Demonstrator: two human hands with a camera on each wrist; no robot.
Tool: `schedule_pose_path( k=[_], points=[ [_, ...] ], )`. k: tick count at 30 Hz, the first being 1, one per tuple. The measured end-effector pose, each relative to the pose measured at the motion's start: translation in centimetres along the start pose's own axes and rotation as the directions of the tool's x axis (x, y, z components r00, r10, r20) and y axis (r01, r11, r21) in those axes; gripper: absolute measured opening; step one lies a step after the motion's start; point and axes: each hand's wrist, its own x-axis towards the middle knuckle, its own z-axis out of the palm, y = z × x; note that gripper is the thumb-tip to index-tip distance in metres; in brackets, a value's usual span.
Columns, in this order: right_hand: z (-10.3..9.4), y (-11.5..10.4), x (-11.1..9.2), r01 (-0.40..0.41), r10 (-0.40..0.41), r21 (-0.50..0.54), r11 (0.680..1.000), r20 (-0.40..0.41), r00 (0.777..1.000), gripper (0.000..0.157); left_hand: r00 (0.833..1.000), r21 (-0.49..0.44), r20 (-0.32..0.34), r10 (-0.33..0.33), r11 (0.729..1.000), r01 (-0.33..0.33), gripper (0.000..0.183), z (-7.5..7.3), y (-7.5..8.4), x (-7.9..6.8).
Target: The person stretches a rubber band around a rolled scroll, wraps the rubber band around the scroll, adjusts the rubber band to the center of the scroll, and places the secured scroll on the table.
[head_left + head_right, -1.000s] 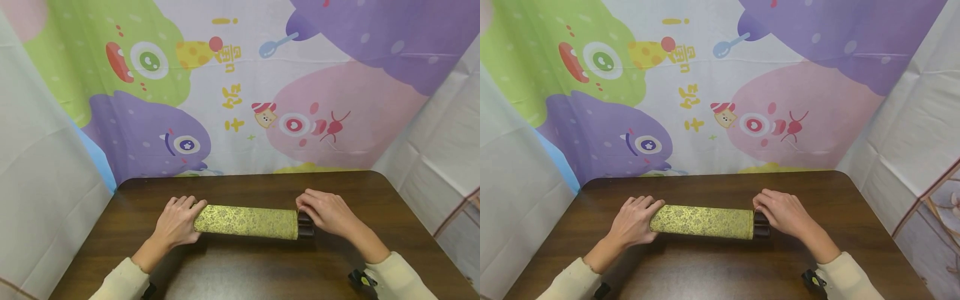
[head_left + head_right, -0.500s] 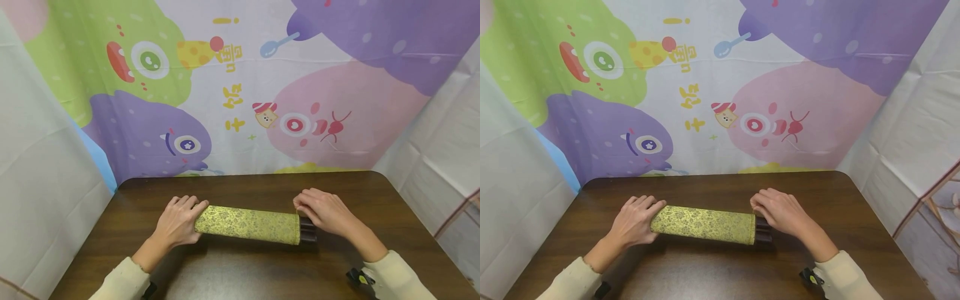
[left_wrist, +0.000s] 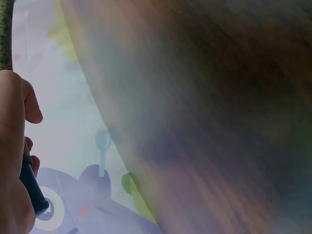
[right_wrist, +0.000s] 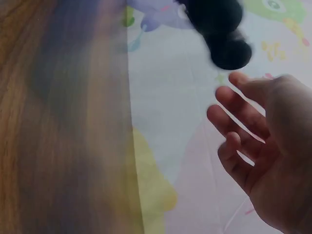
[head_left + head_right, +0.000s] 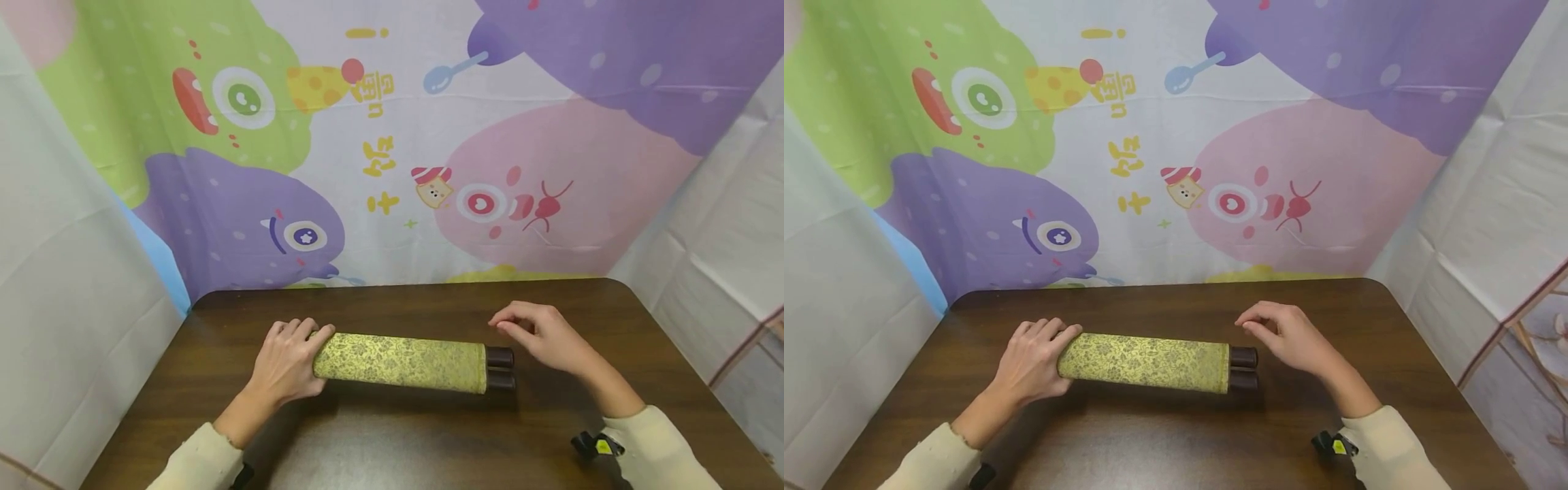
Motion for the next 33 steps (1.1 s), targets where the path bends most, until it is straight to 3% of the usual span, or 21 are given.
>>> schedule_pose_path(
  k=[4, 9, 15, 19, 21, 27, 30, 33],
  points=[
    [0.0, 0.6, -0.2, -0.081, 0.084, 0.049, 0.996, -0.072, 0.994, 0.020, 0.999, -0.049, -0.001, -0.053, 0.997, 0.053, 0.068, 0.1, -0.1, -0.2],
    [0.6, 0.6, -0.4, -0.126, 0.136, 0.144, 0.981, -0.061, 0.989, 0.019, 0.996, -0.106, -0.003, -0.093, 0.990, 0.092, 0.069, 0.1, 0.1, -0.1],
    [1.4, 0.5, -0.4, -0.154, 0.170, 0.312, 0.938, -0.025, 0.985, 0.020, 0.993, -0.157, 0.010, -0.116, 0.981, 0.116, 0.068, 0.2, 0.5, 0.3],
    [1.8, 0.5, -0.2, -0.157, 0.200, 0.393, 0.906, -0.069, 0.977, 0.018, 0.984, -0.212, 0.066, -0.165, 0.961, 0.175, 0.066, 0.2, 0.7, 0.4],
    [1.9, 0.4, 0.0, -0.186, 0.256, 0.448, 0.875, -0.100, 0.962, 0.023, 0.975, -0.252, 0.110, -0.195, 0.943, 0.217, 0.065, 0.1, 0.7, 0.4],
    [2.1, -0.5, 0.7, -0.240, 0.419, 0.594, 0.768, -0.182, 0.890, 0.033, 0.919, -0.362, 0.302, -0.254, 0.861, 0.357, 0.060, -0.3, 0.9, 0.9],
    [2.2, -0.8, 1.0, -0.238, 0.432, 0.603, 0.762, -0.199, 0.879, 0.029, 0.871, -0.404, 0.420, -0.254, 0.807, 0.431, 0.056, -0.7, 0.9, 1.1],
    [2.4, -0.8, 1.3, -0.209, 0.410, 0.611, 0.764, -0.209, 0.888, 0.026, 0.813, -0.435, 0.531, -0.239, 0.747, 0.503, 0.053, -0.9, 0.7, 1.3]
  ],
)
